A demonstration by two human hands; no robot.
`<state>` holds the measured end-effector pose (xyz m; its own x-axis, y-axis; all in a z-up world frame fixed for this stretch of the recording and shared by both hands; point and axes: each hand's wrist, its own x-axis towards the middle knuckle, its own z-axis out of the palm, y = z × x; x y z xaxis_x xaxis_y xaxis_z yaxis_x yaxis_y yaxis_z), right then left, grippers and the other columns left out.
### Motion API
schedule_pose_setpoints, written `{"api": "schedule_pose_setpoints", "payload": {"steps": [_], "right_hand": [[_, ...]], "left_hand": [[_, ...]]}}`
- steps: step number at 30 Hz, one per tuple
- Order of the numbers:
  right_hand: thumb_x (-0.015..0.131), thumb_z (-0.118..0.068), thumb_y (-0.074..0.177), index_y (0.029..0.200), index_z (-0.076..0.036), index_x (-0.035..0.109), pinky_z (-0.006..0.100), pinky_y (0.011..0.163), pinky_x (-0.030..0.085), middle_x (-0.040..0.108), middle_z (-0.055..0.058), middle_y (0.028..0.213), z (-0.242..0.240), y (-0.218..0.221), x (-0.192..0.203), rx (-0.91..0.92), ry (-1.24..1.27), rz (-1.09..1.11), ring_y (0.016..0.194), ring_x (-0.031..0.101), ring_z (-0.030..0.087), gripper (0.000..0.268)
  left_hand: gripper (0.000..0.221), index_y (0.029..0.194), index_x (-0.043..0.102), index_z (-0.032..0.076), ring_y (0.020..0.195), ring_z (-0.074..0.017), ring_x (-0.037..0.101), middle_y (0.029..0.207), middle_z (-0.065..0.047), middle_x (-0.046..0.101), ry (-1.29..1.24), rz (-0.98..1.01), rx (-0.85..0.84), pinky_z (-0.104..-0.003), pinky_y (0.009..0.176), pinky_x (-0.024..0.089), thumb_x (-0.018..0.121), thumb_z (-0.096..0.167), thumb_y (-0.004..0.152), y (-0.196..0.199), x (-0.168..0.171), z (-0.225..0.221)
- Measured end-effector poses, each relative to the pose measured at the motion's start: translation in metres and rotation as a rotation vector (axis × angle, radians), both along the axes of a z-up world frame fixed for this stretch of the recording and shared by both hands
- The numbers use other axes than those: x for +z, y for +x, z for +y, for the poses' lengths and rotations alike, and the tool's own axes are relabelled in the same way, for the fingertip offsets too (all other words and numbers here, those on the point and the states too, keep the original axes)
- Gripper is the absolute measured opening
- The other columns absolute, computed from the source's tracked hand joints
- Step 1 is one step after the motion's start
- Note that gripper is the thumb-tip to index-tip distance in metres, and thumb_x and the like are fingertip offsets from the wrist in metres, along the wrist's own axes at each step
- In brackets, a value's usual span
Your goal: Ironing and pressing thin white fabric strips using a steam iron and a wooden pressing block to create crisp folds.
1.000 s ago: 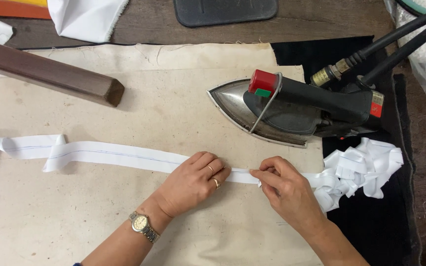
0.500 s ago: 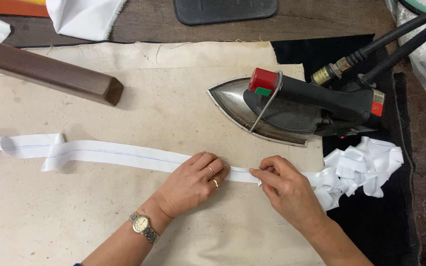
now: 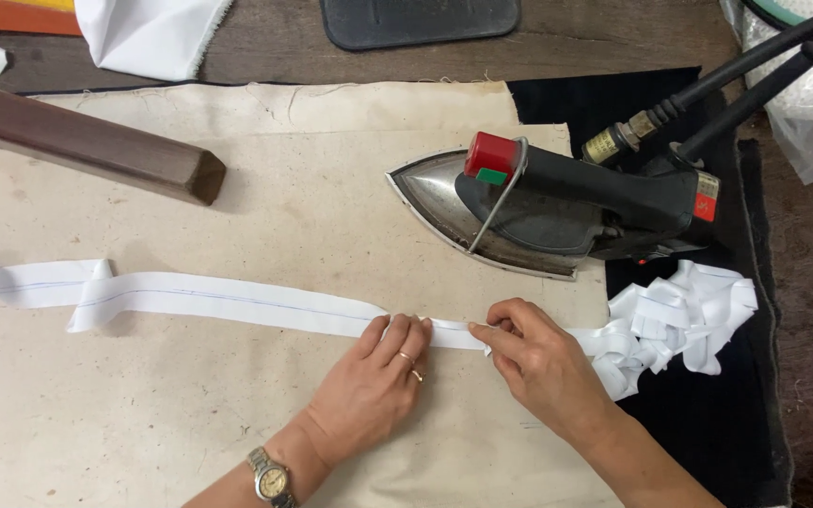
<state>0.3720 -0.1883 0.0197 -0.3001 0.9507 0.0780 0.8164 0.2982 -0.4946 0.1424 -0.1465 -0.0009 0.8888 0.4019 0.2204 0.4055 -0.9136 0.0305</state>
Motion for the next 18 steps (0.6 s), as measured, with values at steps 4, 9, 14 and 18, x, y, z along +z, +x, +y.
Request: {"api": "schedule_pose_setpoints", "payload": {"steps": [4,9,14,18], "right_hand": [[0.064,0.011,0.076,0.110,-0.008,0.067,0.029,0.068,0.052,0.054,0.007,0.096,0.0003,0.0007,-0.0007,0.011,0.008,-0.005,0.078,0.055,0.019,0.039],[0.063,0.012,0.075,0.109,-0.008,0.067,0.029,0.070,0.053,0.054,0.006,0.096,0.0011,0.0005,0.0000,0.006,-0.001,0.016,0.080,0.056,0.019,0.039],[0.064,0.012,0.076,0.108,-0.008,0.068,0.028,0.069,0.053,0.054,0.006,0.094,0.0022,0.0001,0.0017,0.006,0.000,0.020,0.079,0.056,0.019,0.038],[0.064,0.013,0.075,0.108,-0.007,0.067,0.028,0.069,0.054,0.054,0.007,0.095,0.0026,0.0010,0.0003,0.014,-0.012,0.016,0.081,0.058,0.019,0.039]], "left_hand": [[0.053,0.137,0.040,-0.013,0.116,-0.0347,0.048,0.123,-0.021,0.051,-0.018,0.004,0.061,-0.045,0.105,0.037,0.030,0.017,0.094,-0.0009,-0.0040,-0.0058],[0.054,0.142,0.039,-0.003,0.109,-0.0323,0.048,0.117,-0.018,0.050,0.025,0.026,0.076,-0.046,0.101,0.038,0.031,0.022,0.094,0.0014,-0.0006,-0.0043],[0.055,0.143,0.040,-0.002,0.108,-0.0319,0.048,0.117,-0.017,0.050,0.033,0.020,0.076,-0.046,0.099,0.038,0.036,0.026,0.096,0.0027,-0.0016,-0.0036],[0.054,0.143,0.040,-0.002,0.106,-0.0324,0.048,0.114,-0.017,0.049,0.029,0.015,0.074,-0.046,0.097,0.039,0.036,0.026,0.096,0.0036,-0.0017,-0.0030]]}}
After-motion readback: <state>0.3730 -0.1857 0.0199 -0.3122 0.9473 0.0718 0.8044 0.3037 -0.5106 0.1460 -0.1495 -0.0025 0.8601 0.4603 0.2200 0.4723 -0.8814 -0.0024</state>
